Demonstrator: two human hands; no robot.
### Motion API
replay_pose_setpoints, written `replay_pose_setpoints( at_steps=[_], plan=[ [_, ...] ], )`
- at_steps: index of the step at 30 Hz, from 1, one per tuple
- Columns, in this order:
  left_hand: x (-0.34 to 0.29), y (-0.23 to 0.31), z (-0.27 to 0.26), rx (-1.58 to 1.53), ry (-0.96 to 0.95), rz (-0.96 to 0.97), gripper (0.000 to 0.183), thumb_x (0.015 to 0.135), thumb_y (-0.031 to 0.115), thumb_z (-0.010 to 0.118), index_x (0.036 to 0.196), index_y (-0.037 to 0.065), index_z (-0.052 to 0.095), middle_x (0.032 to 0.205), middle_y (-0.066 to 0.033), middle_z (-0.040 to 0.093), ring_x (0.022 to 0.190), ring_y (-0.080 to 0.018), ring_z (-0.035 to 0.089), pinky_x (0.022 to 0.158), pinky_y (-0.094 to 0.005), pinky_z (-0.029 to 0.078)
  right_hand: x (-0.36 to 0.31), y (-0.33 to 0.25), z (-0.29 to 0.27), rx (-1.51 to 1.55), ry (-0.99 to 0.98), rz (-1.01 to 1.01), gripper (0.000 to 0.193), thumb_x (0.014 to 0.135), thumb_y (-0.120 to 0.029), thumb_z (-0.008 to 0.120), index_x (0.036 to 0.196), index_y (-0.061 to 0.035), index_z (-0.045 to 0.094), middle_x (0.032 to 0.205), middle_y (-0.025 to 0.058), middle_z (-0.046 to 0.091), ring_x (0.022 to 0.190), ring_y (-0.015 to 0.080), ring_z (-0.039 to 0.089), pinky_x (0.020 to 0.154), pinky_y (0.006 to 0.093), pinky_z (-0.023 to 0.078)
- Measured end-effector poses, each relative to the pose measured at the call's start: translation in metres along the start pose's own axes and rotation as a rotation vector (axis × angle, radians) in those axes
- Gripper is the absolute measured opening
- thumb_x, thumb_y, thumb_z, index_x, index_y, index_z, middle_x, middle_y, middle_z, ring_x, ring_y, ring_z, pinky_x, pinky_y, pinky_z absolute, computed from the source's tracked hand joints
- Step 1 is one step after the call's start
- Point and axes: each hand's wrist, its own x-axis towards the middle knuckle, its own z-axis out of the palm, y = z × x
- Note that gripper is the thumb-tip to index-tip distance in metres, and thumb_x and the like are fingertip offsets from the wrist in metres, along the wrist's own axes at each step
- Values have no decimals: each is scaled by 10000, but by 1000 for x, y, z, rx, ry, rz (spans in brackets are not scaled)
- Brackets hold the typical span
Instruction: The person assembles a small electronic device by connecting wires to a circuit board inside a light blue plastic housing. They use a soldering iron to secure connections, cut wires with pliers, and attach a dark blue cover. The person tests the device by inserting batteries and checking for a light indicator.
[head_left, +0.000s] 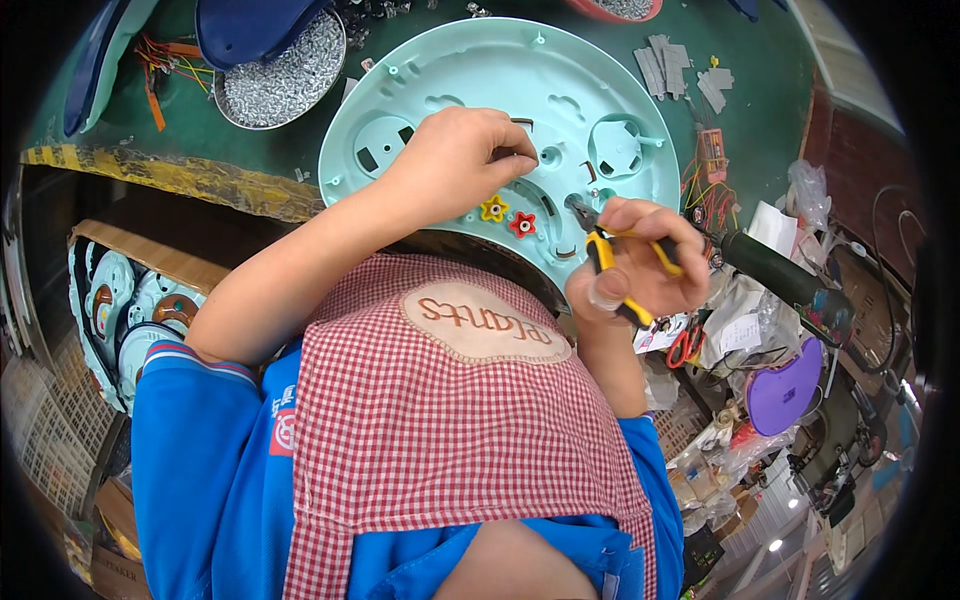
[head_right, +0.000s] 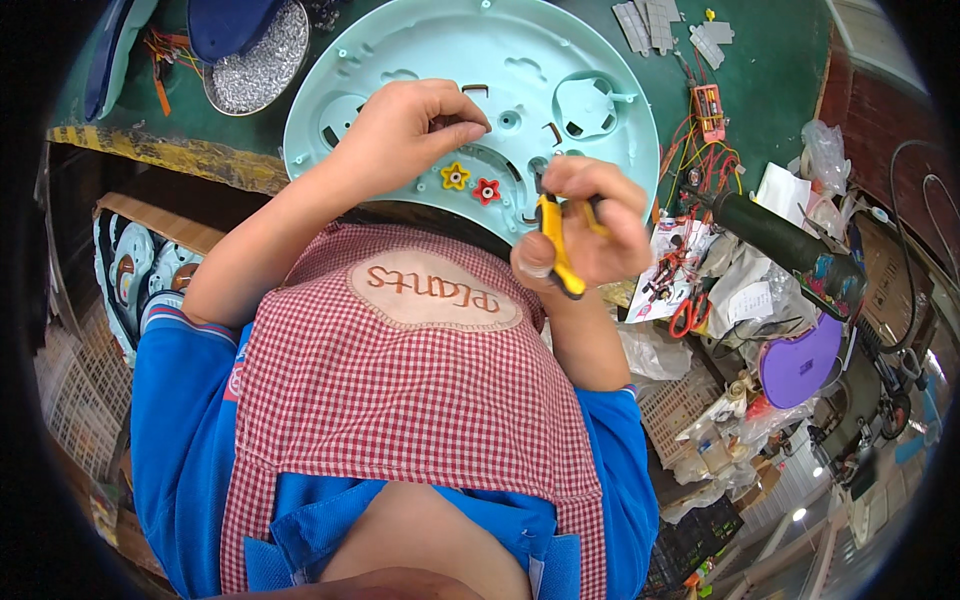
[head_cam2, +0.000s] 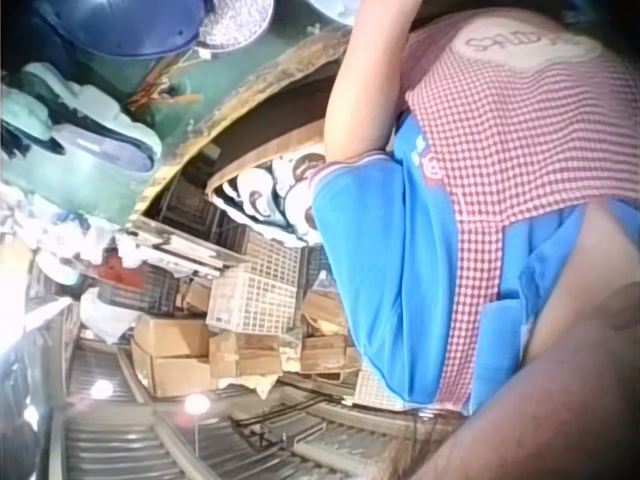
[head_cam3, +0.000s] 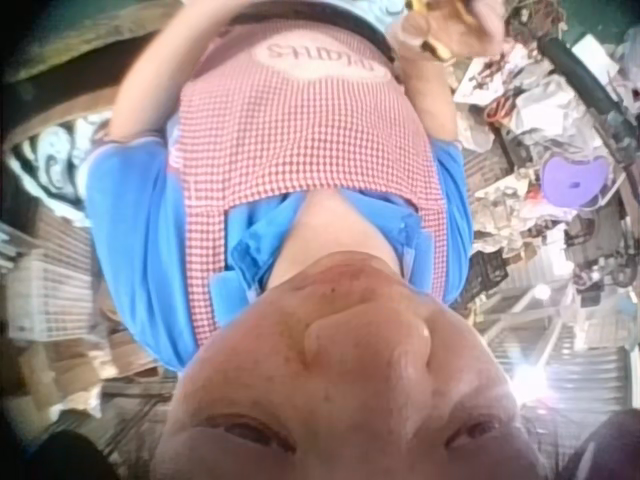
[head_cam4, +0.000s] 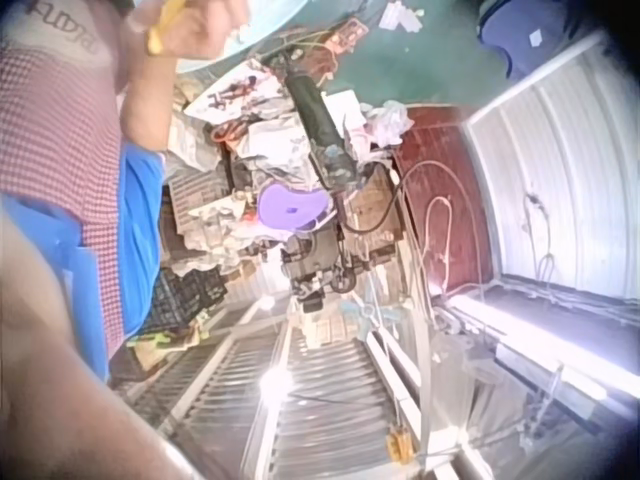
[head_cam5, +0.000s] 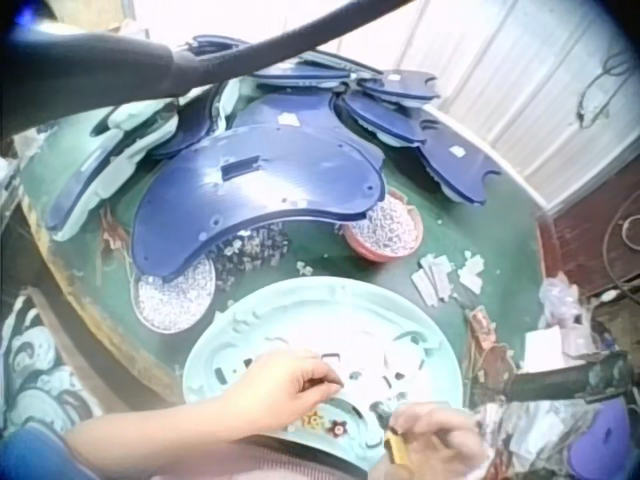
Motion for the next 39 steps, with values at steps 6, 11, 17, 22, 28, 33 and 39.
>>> replay_pose_setpoints(
  at_steps=[6,11,17,22,28,33,39],
  plan=[
    [0,-5,3,61,66,22,129,832,146,670,901,45,710,763,-102,643,653,-221,612,611,-313,476,26,8,-9,242,297,250,341,924,-213,557,1160,-90,344,927,122,497,654,178,503,493,313,436],
    [4,-2,2,43,65,-33,139,829,149,676,910,44,715,780,-112,668,679,-218,632,635,-310,488,32,16,-31,313,635,541,168,924,-191,502,1032,-115,396,855,46,481,636,148,464,524,303,393],
    [5,-1,-1,57,2,-55,168,848,149,673,944,16,709,818,-94,698,704,-172,644,673,-288,509,39,24,-73,456,778,600,194,962,-300,451,889,-122,474,826,4,487,643,144,448,554,290,368],
    [3,19,-1,-435,-115,-258,273,893,264,653,1002,19,704,762,-31,662,653,-82,580,567,-227,460,36,-1,-53,564,640,492,184,961,-327,487,953,-147,524,882,1,500,685,137,477,572,280,378],
    [-6,38,-21,-671,-339,-357,294,915,300,632,1012,32,705,716,17,598,558,-28,481,475,-186,365,55,-16,-34,676,377,360,342,936,-425,531,1129,-142,527,1043,38,496,826,192,502,713,348,439],
    [-28,22,-66,-615,98,-258,241,936,203,586,1064,30,693,742,28,603,574,-6,477,506,-163,366,60,-4,-8,599,279,281,430,916,-447,550,1231,-166,469,1145,85,522,919,247,556,806,433,496],
    [-34,3,-46,-756,62,-264,238,948,164,551,1108,39,675,774,22,603,598,-7,488,545,-164,387,31,12,49,324,-86,167,667,883,-444,633,1337,-137,253,1110,158,479,850,262,578,709,413,516]
  ],
)
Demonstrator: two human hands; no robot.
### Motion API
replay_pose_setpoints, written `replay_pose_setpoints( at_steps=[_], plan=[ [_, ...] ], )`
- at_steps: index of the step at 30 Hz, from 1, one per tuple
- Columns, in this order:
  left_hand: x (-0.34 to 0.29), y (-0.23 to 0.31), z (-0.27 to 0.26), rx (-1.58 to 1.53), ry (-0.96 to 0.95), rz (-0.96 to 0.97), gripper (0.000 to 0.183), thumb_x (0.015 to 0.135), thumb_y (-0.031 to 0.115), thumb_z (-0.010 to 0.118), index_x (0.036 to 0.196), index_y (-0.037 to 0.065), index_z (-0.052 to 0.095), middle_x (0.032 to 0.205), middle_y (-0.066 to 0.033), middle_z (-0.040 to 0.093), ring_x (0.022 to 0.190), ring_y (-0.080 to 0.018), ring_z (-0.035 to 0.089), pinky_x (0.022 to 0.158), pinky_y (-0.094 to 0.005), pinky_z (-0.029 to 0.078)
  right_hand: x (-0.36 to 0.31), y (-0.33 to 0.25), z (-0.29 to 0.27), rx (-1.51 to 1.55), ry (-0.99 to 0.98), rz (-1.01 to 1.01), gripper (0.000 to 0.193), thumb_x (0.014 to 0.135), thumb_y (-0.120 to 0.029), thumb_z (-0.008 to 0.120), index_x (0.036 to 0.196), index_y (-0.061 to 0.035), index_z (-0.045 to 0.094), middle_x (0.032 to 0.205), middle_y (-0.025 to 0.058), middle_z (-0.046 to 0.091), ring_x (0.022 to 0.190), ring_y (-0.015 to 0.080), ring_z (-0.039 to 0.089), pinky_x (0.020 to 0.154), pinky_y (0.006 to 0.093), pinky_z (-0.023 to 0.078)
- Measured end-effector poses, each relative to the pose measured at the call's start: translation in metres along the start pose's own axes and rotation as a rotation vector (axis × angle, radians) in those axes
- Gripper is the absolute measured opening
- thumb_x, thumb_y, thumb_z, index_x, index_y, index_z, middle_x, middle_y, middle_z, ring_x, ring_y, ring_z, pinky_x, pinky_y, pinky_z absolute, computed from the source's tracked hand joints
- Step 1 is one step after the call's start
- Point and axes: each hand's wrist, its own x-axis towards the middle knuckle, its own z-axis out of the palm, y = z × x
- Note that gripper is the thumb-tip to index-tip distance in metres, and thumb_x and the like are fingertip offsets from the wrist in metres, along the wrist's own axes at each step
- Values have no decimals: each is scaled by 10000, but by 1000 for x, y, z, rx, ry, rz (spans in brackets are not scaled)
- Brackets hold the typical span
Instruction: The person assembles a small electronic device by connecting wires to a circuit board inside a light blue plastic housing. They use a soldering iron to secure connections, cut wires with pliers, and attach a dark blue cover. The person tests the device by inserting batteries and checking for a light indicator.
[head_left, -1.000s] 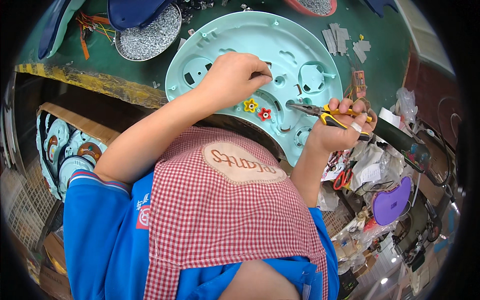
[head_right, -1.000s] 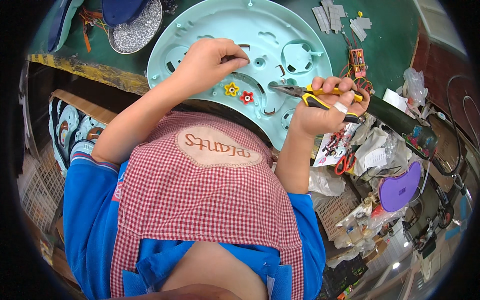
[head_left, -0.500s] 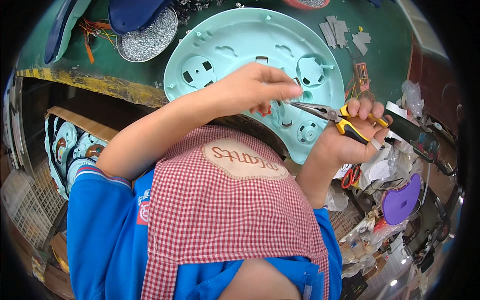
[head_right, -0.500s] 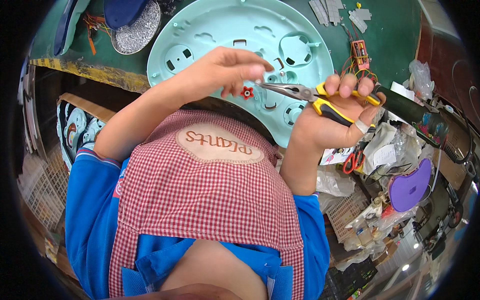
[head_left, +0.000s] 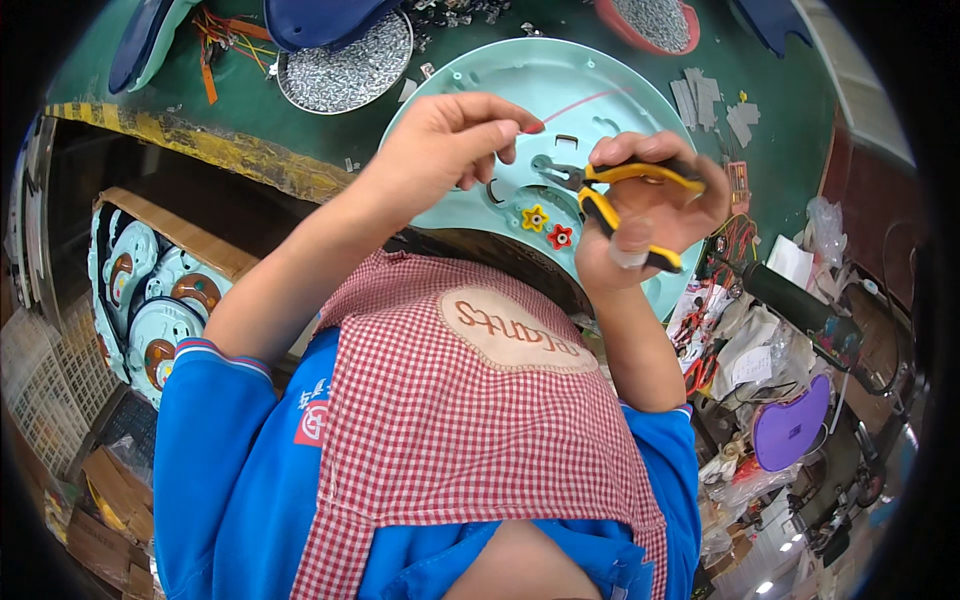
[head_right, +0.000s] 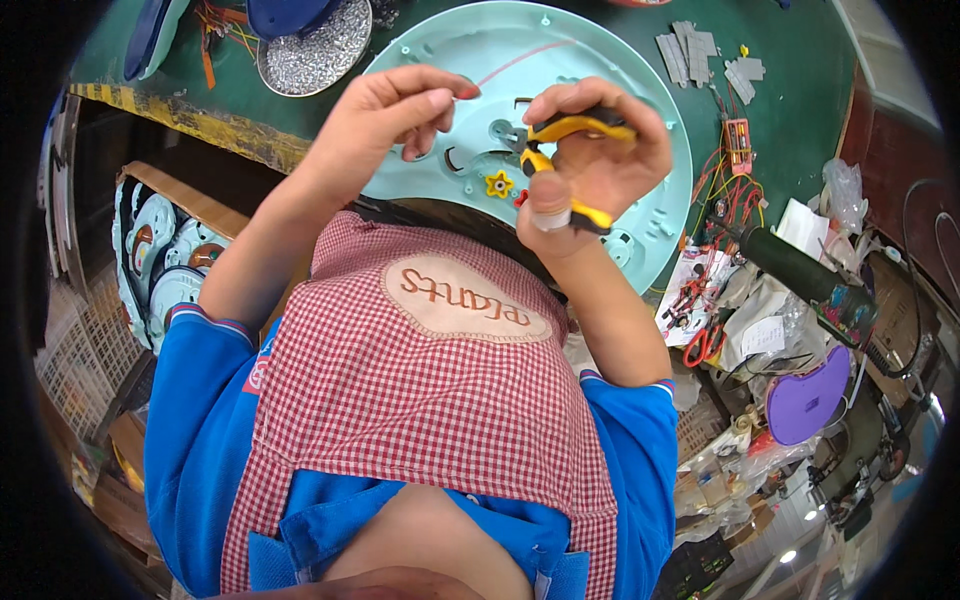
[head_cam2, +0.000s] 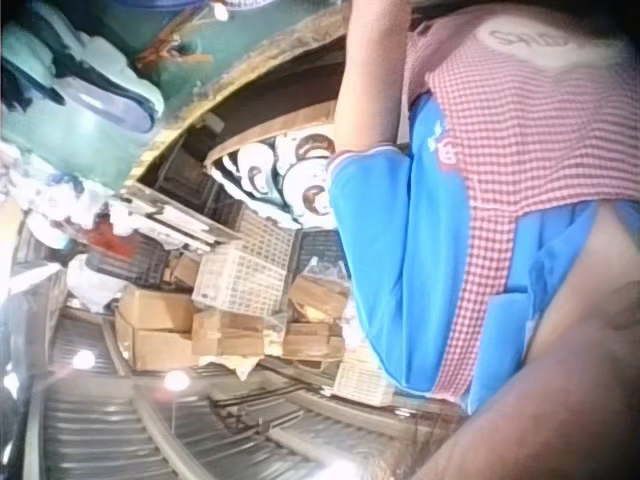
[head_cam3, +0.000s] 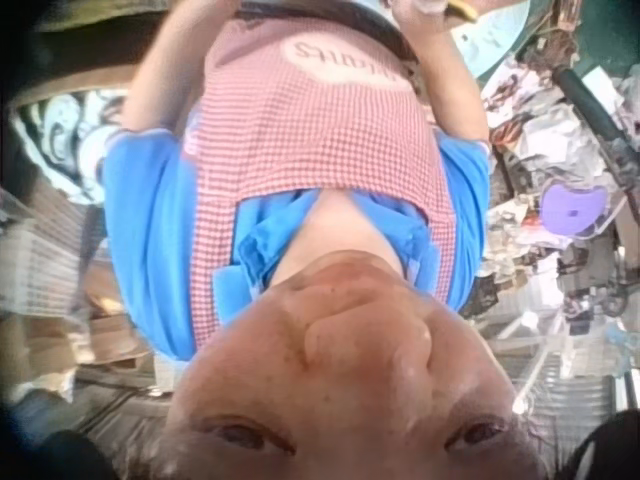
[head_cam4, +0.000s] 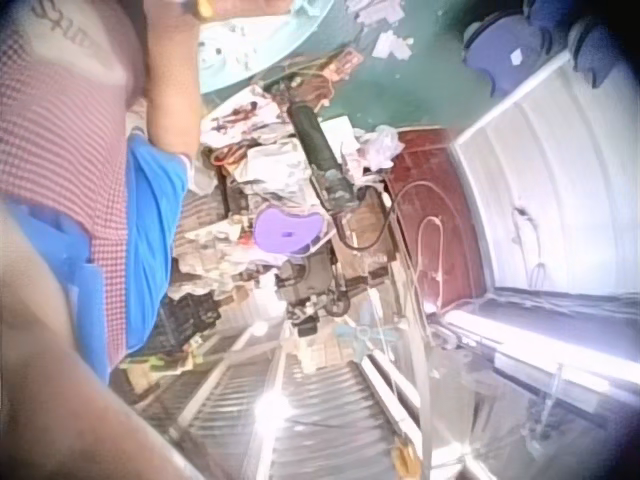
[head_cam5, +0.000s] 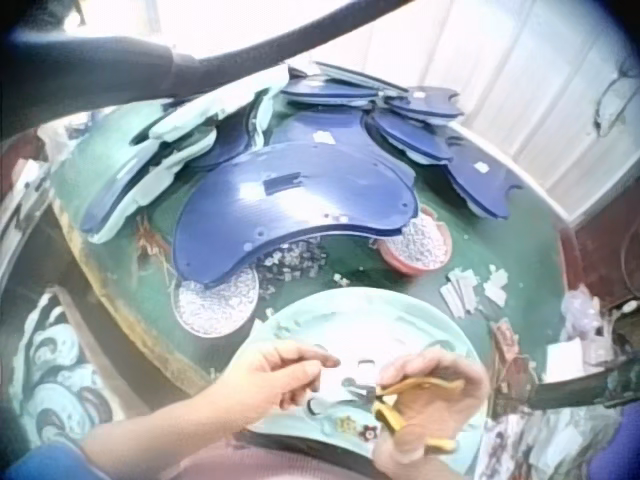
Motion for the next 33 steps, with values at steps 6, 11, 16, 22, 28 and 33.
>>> replay_pose_setpoints(
  at_steps=[6,11,16,22,28,33],
  plan=[
    [9,-19,1,42,53,27,200,929,127,570,1054,29,692,760,-1,605,656,-41,500,596,-188,435,-20,11,-5,-111,-255,-228,709,871,-454,654,1331,-147,210,1100,160,438,840,273,586,691,427,537],
    [10,-28,0,36,70,-3,195,932,130,572,1052,33,692,763,8,593,679,-40,506,613,-191,436,-23,15,8,-11,-438,-355,501,788,-170,760,1148,-121,416,925,143,509,676,276,510,581,394,462],
    [10,-26,1,127,42,12,205,942,151,570,1069,42,689,768,27,566,695,-38,493,637,-194,437,17,14,12,-11,195,80,269,909,-68,491,1127,-66,332,922,126,525,623,176,521,505,314,476],
    [13,-30,-1,116,28,6,203,941,150,571,1067,46,691,777,24,567,693,-44,495,648,-197,446,27,25,-21,278,533,398,139,929,-146,485,1015,-103,386,869,54,500,632,146,484,520,337,432],
    [15,-24,-1,170,33,0,230,947,197,571,1062,38,690,787,14,581,684,-54,515,649,-205,456,46,10,-66,480,626,462,172,937,-263,464,881,-106,423,831,50,448,677,183,421,612,326,390],
    [9,3,32,-87,-238,-260,361,923,359,613,993,17,706,716,-19,615,606,-67,533,577,-204,446,29,-20,-43,658,340,361,305,911,-333,570,1118,-120,500,1049,60,509,892,217,493,780,380,423]
  ],
)
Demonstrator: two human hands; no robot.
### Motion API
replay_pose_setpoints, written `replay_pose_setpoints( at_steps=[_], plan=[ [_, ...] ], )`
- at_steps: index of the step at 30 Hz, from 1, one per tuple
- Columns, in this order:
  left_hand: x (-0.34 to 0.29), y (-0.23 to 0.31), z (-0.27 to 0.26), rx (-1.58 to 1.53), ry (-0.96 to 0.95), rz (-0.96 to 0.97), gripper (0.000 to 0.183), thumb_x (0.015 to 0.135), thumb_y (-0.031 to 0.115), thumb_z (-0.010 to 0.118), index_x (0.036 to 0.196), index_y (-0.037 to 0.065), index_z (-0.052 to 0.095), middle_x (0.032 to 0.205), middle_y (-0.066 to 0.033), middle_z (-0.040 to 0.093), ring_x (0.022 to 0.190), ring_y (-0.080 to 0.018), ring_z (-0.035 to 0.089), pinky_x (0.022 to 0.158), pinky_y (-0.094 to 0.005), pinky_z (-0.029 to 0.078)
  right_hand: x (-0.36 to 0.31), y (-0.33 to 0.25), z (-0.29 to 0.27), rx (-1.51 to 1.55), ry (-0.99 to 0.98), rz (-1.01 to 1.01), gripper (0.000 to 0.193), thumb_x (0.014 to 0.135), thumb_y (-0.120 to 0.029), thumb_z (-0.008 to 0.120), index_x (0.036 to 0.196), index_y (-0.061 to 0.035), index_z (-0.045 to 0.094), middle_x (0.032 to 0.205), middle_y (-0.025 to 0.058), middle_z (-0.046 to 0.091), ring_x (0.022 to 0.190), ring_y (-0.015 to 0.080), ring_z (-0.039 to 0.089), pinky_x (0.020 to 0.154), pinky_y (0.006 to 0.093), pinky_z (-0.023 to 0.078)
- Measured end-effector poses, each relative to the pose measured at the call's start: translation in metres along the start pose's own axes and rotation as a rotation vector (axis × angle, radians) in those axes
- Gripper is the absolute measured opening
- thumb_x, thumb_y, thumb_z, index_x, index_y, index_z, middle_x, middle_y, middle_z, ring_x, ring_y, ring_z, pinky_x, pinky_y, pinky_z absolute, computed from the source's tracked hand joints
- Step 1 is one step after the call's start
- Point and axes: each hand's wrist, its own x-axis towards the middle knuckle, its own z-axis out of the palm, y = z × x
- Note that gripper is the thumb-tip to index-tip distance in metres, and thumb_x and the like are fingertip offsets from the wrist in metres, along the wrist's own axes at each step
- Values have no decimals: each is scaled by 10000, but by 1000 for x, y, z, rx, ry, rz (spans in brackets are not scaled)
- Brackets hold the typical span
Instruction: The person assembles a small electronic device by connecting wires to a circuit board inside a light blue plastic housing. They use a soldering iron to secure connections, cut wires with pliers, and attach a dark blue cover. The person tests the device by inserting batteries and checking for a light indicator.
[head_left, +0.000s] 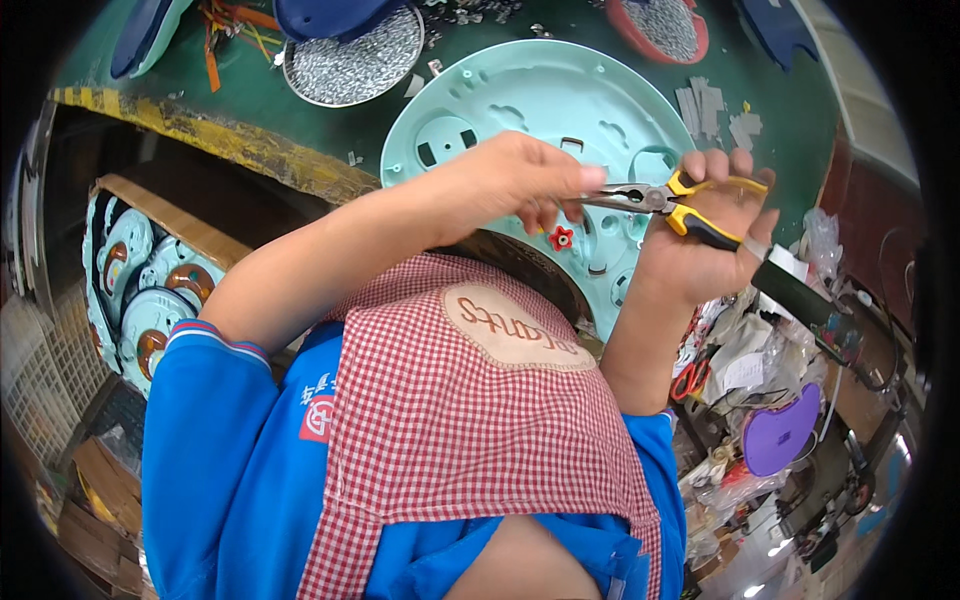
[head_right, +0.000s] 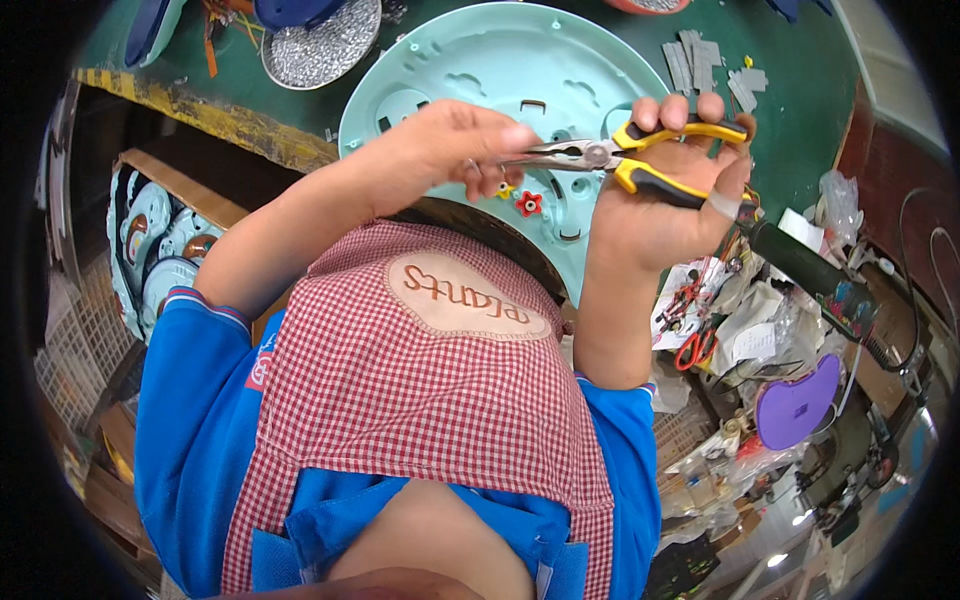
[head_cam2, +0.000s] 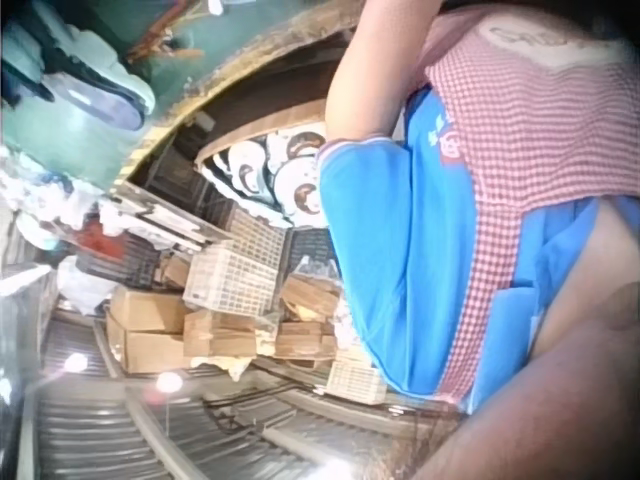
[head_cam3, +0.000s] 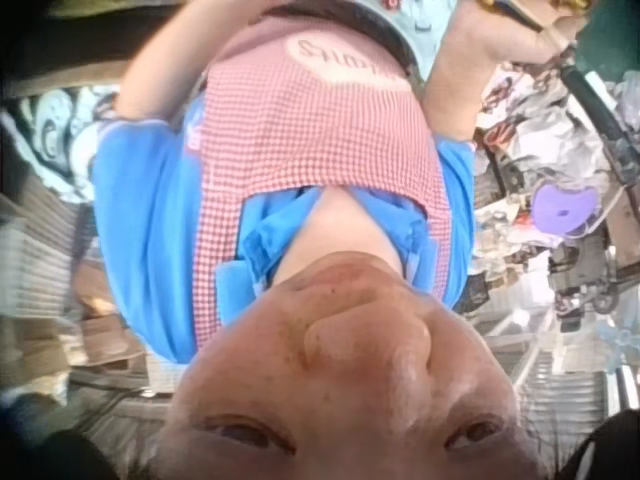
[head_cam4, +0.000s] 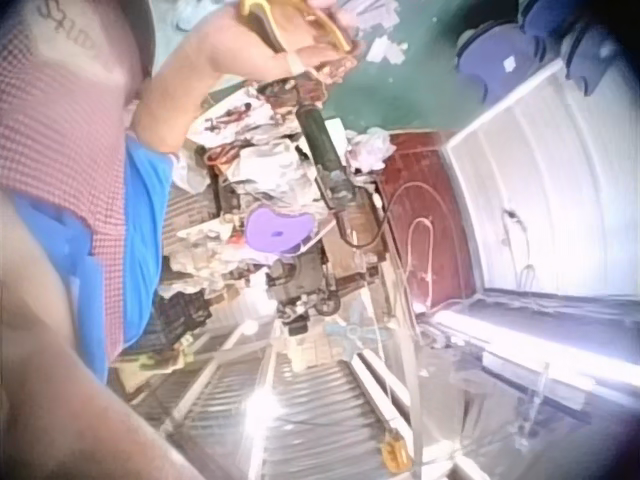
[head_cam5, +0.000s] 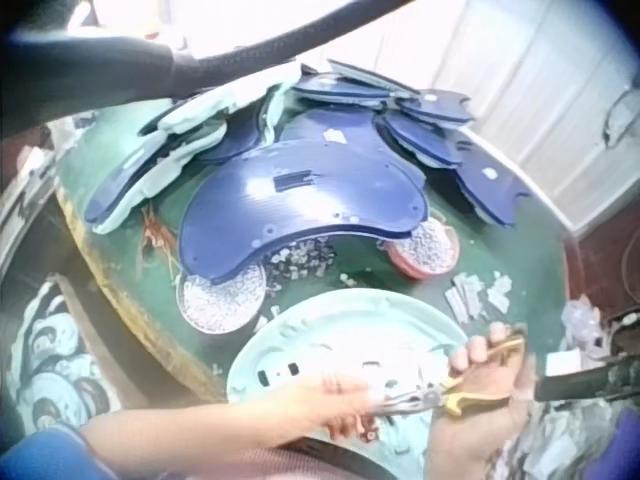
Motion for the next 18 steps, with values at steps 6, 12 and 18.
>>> replay_pose_setpoints(
  at_steps=[6,12,18],
  plan=[
    [13,23,23,9,-148,-137,230,849,223,718,918,4,719,704,-44,657,532,-65,501,512,-200,420,-24,-47,-2,40,2,-217,504,881,-417,611,1251,-95,492,1186,91,509,1004,244,479,882,397,411],
    [50,48,27,300,-178,22,227,850,187,704,1013,29,709,803,-47,681,592,-47,521,554,-192,443,-63,-139,-49,-177,168,-539,516,867,-406,585,1218,-40,490,1103,97,531,903,231,479,774,376,444],
    [183,65,-10,1182,38,800,338,879,212,634,1179,58,637,1114,-117,635,985,-216,601,841,-327,488,-78,-151,-123,-1039,553,-223,533,871,-99,642,1349,-5,425,1145,109,559,940,219,567,773,349,493]
  ],
)
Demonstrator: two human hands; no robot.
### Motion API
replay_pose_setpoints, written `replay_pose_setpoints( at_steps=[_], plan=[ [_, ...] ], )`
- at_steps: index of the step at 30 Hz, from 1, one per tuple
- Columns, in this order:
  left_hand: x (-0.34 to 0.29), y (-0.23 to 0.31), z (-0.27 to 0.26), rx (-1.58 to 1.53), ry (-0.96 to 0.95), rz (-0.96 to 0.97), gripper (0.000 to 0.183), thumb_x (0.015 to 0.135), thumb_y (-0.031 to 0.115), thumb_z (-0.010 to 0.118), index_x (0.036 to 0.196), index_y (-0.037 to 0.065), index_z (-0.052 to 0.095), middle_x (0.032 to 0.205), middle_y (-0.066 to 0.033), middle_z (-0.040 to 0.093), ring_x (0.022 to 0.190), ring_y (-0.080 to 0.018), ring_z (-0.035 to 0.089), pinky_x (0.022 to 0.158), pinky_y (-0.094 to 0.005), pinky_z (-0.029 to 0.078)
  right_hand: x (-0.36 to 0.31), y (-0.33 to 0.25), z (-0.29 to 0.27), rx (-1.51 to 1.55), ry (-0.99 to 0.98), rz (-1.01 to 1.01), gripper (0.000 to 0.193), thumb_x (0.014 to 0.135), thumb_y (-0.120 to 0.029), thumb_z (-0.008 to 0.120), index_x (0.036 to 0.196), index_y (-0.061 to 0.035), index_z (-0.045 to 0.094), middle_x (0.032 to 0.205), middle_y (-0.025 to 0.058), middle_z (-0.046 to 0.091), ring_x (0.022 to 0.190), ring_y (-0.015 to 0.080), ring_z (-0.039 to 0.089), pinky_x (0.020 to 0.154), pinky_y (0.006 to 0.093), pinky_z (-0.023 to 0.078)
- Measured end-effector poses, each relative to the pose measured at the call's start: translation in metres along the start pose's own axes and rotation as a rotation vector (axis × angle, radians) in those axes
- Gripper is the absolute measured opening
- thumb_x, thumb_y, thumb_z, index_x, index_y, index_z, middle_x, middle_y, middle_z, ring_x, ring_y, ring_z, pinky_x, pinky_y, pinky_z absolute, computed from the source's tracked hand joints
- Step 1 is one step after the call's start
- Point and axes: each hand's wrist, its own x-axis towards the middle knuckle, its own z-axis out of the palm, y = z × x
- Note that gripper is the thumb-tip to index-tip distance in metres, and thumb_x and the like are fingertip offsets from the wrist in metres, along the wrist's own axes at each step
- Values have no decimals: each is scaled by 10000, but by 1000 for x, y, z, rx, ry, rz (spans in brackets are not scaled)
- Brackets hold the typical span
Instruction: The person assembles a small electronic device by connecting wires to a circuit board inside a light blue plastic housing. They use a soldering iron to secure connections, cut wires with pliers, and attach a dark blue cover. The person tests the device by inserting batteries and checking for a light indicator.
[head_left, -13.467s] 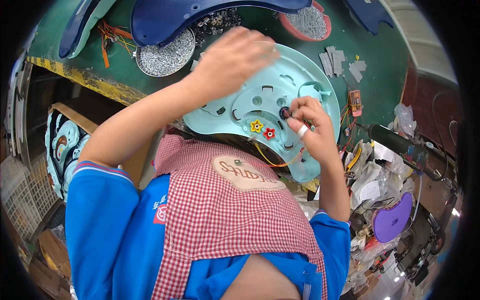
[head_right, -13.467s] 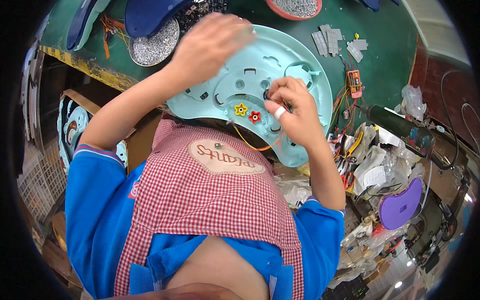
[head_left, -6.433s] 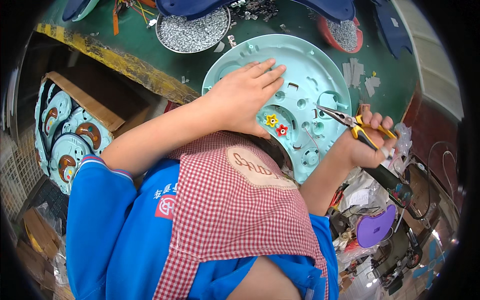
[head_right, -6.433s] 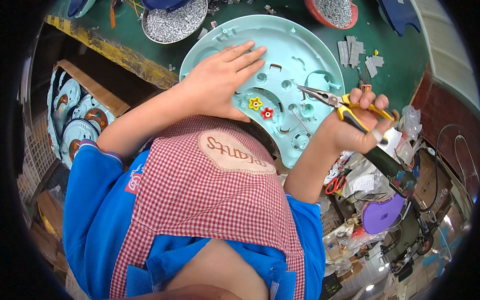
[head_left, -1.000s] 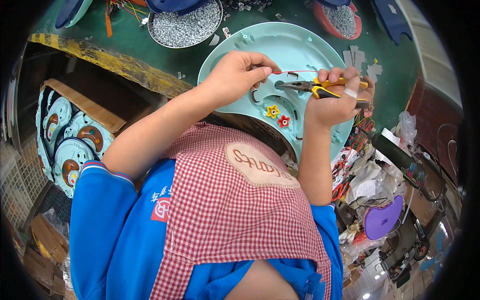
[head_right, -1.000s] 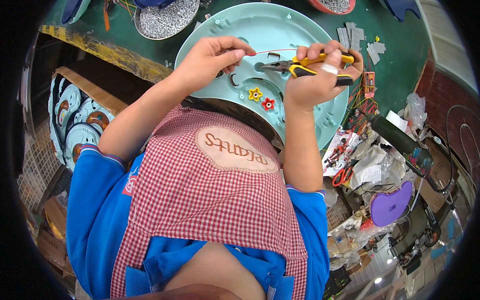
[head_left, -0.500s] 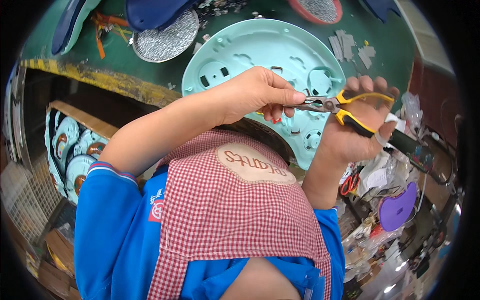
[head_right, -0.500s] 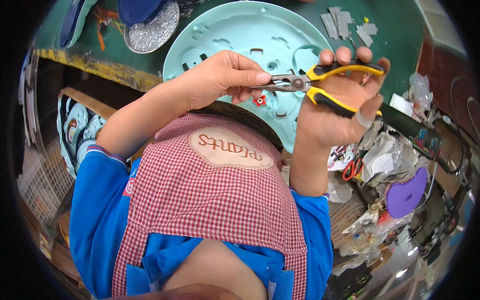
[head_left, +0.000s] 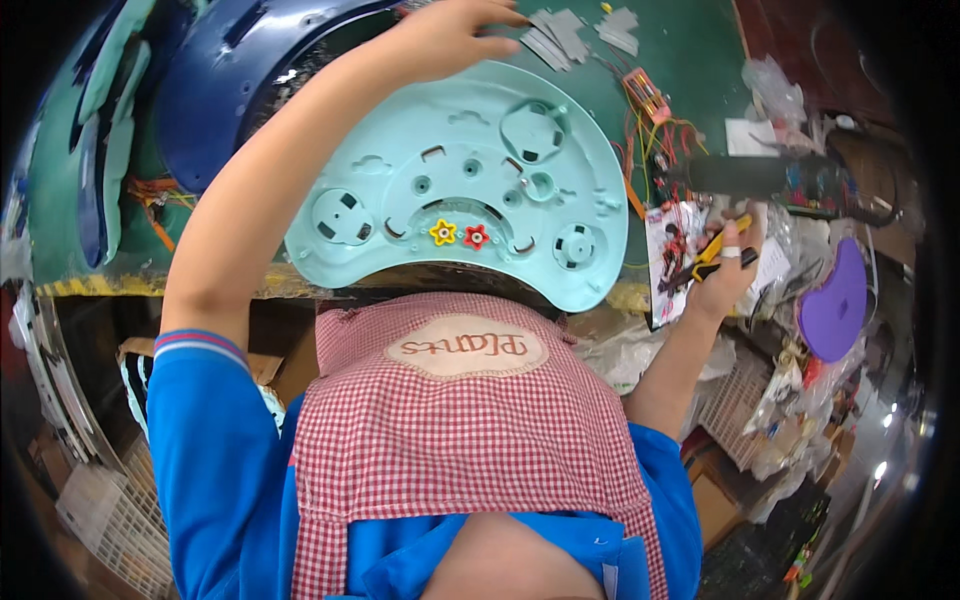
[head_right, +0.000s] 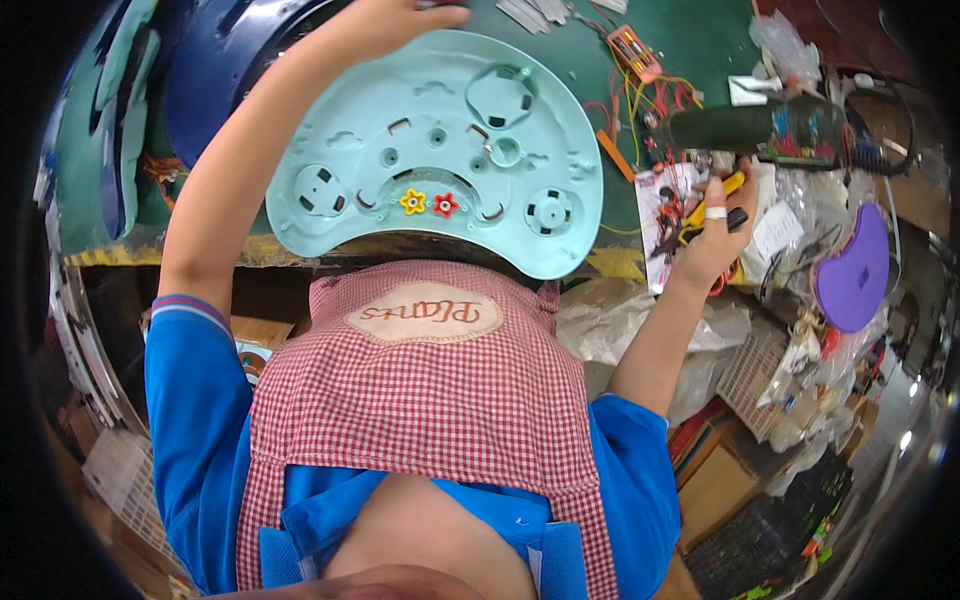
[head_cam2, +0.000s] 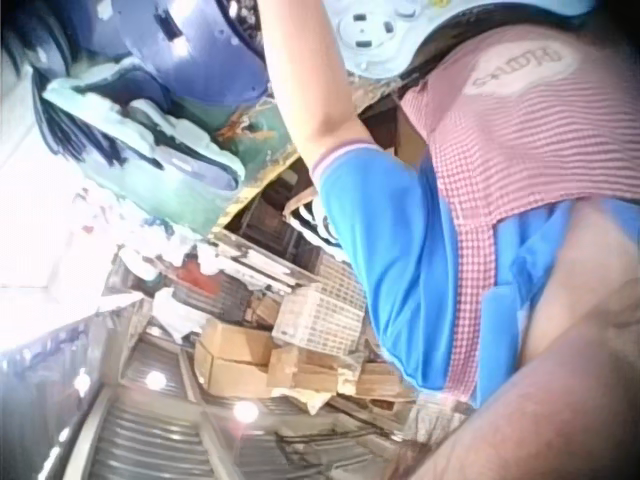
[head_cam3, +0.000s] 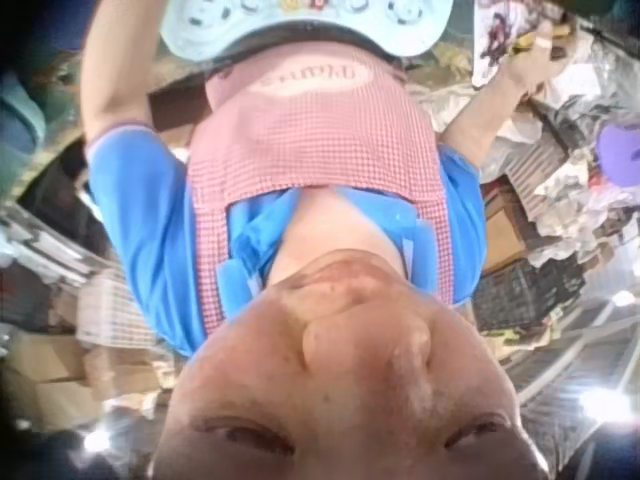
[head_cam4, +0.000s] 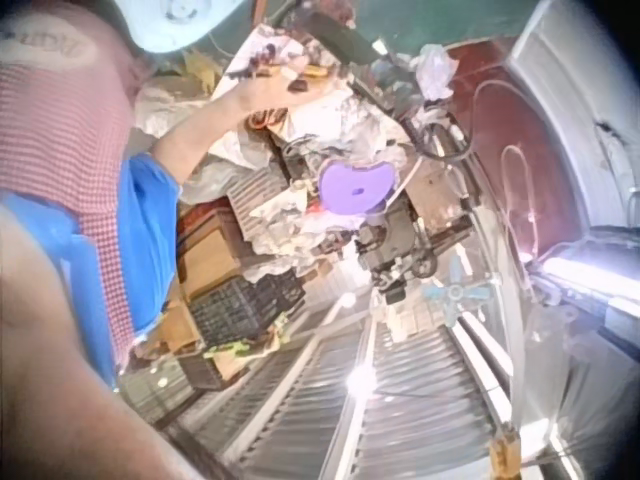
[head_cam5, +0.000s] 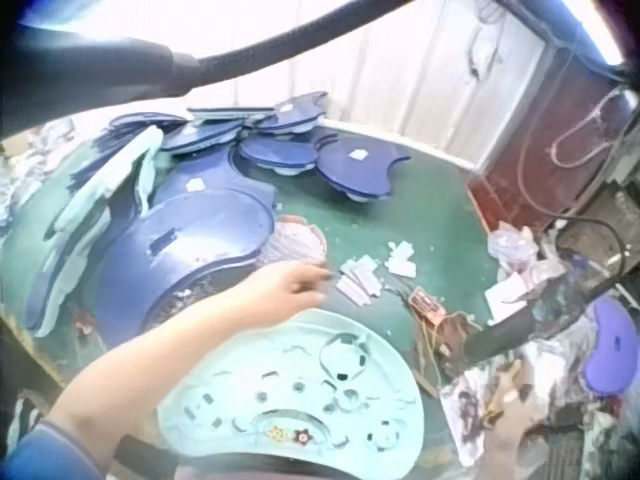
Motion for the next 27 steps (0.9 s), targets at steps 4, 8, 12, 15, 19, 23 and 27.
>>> replay_pose_setpoints(
  at_steps=[4,8,12,15,19,23,27],
  plan=[
    [-10,37,-21,306,28,136,372,820,330,655,1123,117,682,1327,-120,551,1164,-323,557,971,-430,457,14,38,-9,-704,-43,-31,577,850,-110,691,1341,43,429,1280,158,527,1138,253,526,1018,341,382],
    [-76,71,-59,288,294,141,223,786,257,714,958,115,709,992,-32,670,918,-243,627,780,-365,515,44,79,-32,-1261,-75,-118,790,776,-347,777,1353,49,412,1340,261,466,1244,392,441,1055,431,352],
    [-167,46,-131,506,774,124,71,757,139,759,791,81,735,653,-41,647,559,-144,598,541,-283,478,63,115,-49,-1312,-225,-359,945,729,-518,759,1382,43,370,1412,261,379,1321,399,343,1084,451,303],
    [-254,-2,-181,561,978,-553,162,852,178,671,932,47,724,778,-59,696,656,-130,641,595,-262,486,54,108,-28,-1468,-264,-292,970,711,-489,784,1401,40,353,1433,258,360,1330,406,338,1094,451,293],
    [-308,-73,-208,907,865,-960,226,885,274,576,953,123,729,919,-79,685,856,-306,653,766,-397,524,53,108,-29,-1360,-225,-383,893,745,-445,768,1395,29,381,1419,236,370,1311,398,361,1077,449,315],
    [-281,-106,-220,1096,737,-1233,356,866,404,590,863,67,704,893,-103,679,852,-315,665,733,-430,539,57,107,-33,-1221,-202,-400,751,817,-378,717,1379,18,416,1413,228,375,1298,390,376,1064,438,325],
    [-276,-119,-225,953,729,-1384,320,835,374,609,910,78,705,934,-132,688,933,-312,664,790,-402,535,43,85,-25,-1163,-163,-411,666,863,-358,674,1366,13,442,1379,236,418,1282,387,396,1060,442,320]
  ],
)
